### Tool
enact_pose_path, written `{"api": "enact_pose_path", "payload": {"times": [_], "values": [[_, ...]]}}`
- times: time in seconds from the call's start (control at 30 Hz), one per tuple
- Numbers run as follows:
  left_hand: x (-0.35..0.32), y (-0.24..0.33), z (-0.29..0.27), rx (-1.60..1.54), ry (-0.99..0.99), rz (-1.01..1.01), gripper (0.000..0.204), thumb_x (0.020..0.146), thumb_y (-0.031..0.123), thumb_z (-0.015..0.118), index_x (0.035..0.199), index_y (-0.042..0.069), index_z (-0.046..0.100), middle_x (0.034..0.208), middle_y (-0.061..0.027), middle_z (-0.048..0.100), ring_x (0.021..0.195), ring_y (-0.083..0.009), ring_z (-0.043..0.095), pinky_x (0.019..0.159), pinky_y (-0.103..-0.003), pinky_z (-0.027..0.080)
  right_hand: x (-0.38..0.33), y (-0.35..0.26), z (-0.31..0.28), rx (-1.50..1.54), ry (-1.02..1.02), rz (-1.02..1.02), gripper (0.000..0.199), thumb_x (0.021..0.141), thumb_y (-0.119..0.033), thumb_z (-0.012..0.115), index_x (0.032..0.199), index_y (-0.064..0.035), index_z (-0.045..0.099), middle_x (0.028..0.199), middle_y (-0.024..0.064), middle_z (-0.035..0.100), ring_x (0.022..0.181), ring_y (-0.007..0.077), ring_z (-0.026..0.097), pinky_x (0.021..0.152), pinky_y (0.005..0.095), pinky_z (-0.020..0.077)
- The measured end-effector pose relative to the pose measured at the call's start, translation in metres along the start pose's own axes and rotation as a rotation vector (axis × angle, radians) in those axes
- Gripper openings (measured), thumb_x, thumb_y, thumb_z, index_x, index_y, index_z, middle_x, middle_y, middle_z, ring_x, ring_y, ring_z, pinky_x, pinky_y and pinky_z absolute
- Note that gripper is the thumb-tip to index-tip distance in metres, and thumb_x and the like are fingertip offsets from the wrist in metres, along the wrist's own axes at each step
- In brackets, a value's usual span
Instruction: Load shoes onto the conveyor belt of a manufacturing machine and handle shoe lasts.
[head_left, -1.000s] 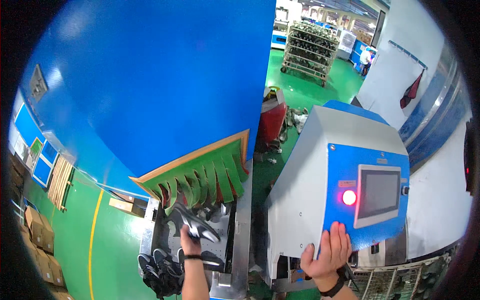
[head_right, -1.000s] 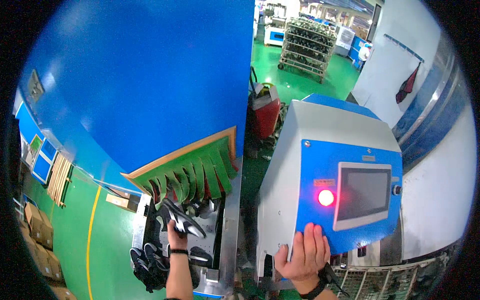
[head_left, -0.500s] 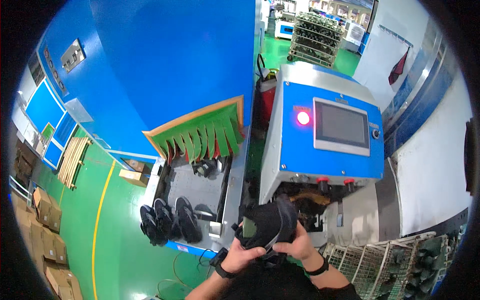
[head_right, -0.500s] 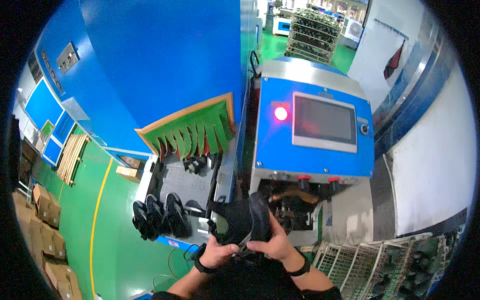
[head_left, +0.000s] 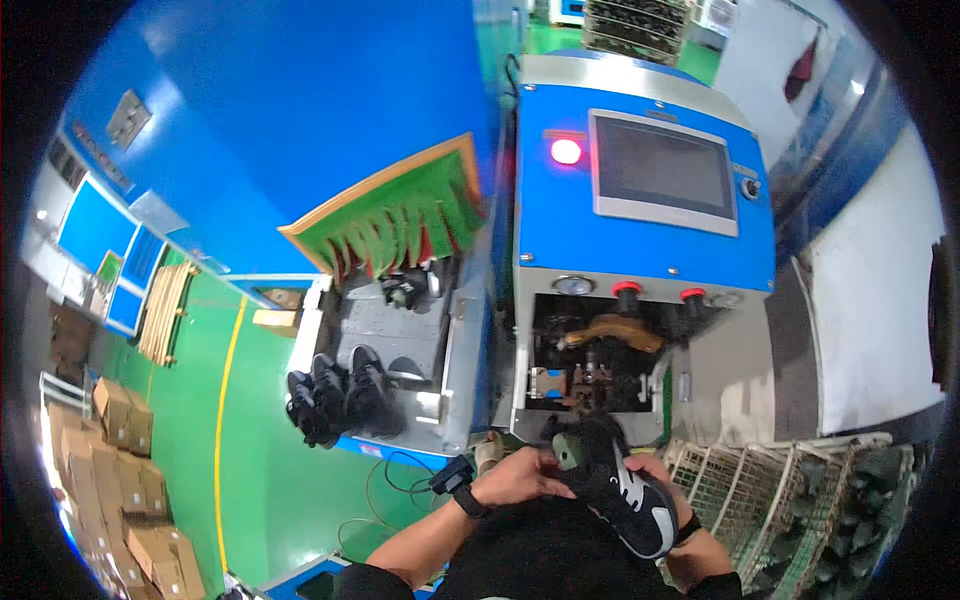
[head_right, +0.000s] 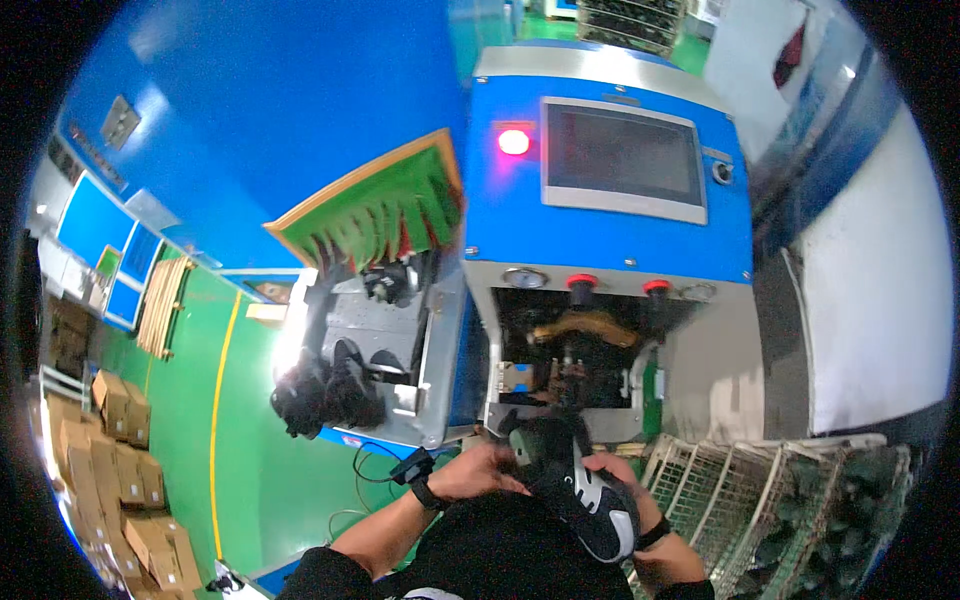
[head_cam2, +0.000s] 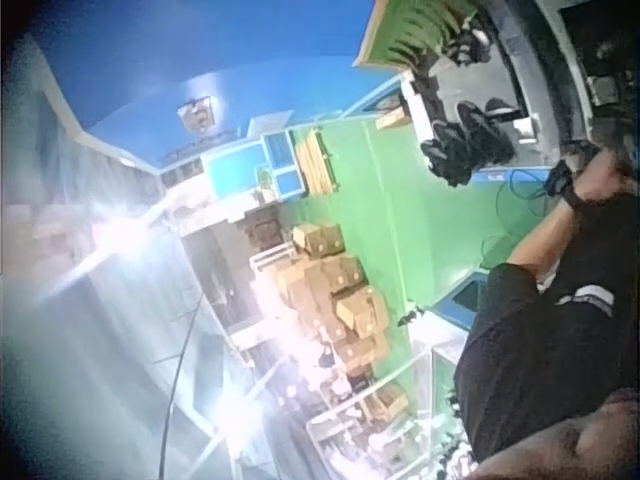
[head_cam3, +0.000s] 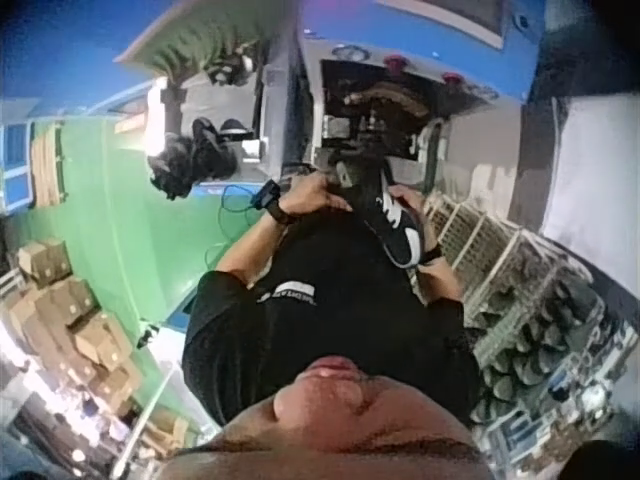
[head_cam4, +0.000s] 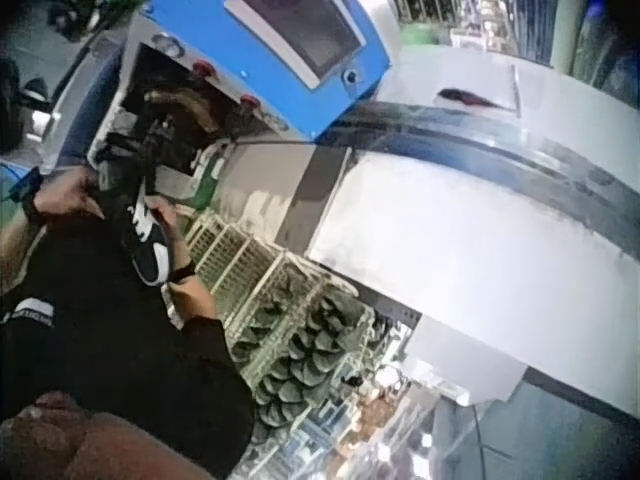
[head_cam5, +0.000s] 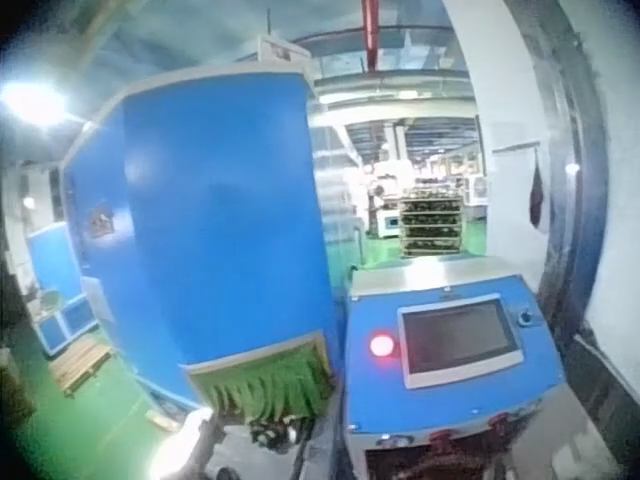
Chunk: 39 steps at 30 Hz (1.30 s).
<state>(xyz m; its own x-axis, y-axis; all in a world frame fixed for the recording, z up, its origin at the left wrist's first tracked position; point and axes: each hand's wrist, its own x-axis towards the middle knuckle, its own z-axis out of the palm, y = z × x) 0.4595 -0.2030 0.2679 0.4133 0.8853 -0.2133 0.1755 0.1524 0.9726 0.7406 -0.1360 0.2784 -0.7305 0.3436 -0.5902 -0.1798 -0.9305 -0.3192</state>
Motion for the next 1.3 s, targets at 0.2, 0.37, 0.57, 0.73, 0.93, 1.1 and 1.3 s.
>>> {"api": "enact_pose_path", "payload": {"times": [0.2,0.37,0.57,0.73,0.93,1.1,1.3], "values": [[0.008,0.013,0.033,0.142,-0.101,0.105,0.026,0.096,0.031,0.067,0.092,0.005,0.072,0.073,-0.0075,0.066,0.073,-0.011,0.06,0.064,-0.031,0.049,-0.01,0.041,-0.03,-0.325,0.348,-0.72,0.061,0.076,-0.005,0.071,0.134,0.0003,0.051,0.125,0.02,0.063,0.106,0.029,0.067,0.095,0.0395,0.0539],[-0.02,0.039,0.004,-0.251,-0.377,-0.139,0.025,0.091,0.019,0.074,0.08,-0.002,0.066,0.071,-0.0043,0.062,0.07,-0.0097,0.058,0.062,-0.031,0.044,-0.021,-0.003,0.043,0.007,0.104,-0.544,0.087,0.067,0.001,0.067,0.149,0.0039,0.038,0.135,0.0176,0.059,0.119,0.0287,0.061,0.104,0.0379,0.0474],[-0.006,0.058,0.005,-0.531,-0.094,-0.276,0.023,0.099,0.023,0.064,0.09,0.002,0.069,0.073,0.0032,0.059,0.066,-0.0079,0.053,0.061,-0.025,0.044,0.0,-0.036,0.004,-0.567,0.509,-0.654,0.093,0.07,-0.002,0.077,0.153,-0.0019,0.035,0.129,0.011,0.061,0.108,0.0197,0.062,0.096,0.031,0.0484],[0.014,0.012,-0.013,-0.624,0.08,-0.423,0.021,0.097,0.024,0.065,0.088,0.006,0.068,0.071,0.0028,0.059,0.06,-0.0056,0.049,0.054,-0.021,0.036,0.025,-0.057,0.014,-1.137,0.706,-0.871,0.09,0.071,-0.009,0.081,0.152,-0.0086,0.041,0.122,0.0136,0.063,0.107,0.0216,0.063,0.094,0.0321,0.0484],[0.047,-0.037,-0.015,-0.835,0.331,-0.499,0.015,0.096,0.018,0.063,0.094,0.003,0.068,0.073,-0.0002,0.062,0.061,-0.0094,0.055,0.054,-0.025,0.042,0.081,-0.066,0.055,-1.721,0.989,-0.623,0.085,0.07,-0.024,0.078,0.149,-0.0285,0.045,0.112,0.0212,0.057,0.101,0.0399,0.062,0.087,0.0449,0.0522],[0.053,-0.061,-0.008,-0.935,0.357,-0.484,0.016,0.096,0.021,0.064,0.098,0.006,0.068,0.077,0.0008,0.062,0.06,-0.0124,0.057,0.054,-0.027,0.049,0.111,-0.068,0.059,-1.883,1.07,-0.422,0.083,0.075,-0.028,0.072,0.151,-0.0342,0.04,0.121,0.0257,0.052,0.104,0.0469,0.059,0.083,0.0534,0.0523],[0.062,-0.084,-0.018,-1.028,0.381,-0.467,0.019,0.099,0.026,0.061,0.09,0.01,0.065,0.07,0.0012,0.057,0.056,-0.0129,0.055,0.049,-0.03,0.047,0.131,-0.086,0.066,-1.948,1.082,-0.384,0.087,0.082,-0.029,0.069,0.155,-0.0168,0.026,0.121,0.0346,0.046,0.093,0.0523,0.06,0.078,0.0559,0.0525]]}}
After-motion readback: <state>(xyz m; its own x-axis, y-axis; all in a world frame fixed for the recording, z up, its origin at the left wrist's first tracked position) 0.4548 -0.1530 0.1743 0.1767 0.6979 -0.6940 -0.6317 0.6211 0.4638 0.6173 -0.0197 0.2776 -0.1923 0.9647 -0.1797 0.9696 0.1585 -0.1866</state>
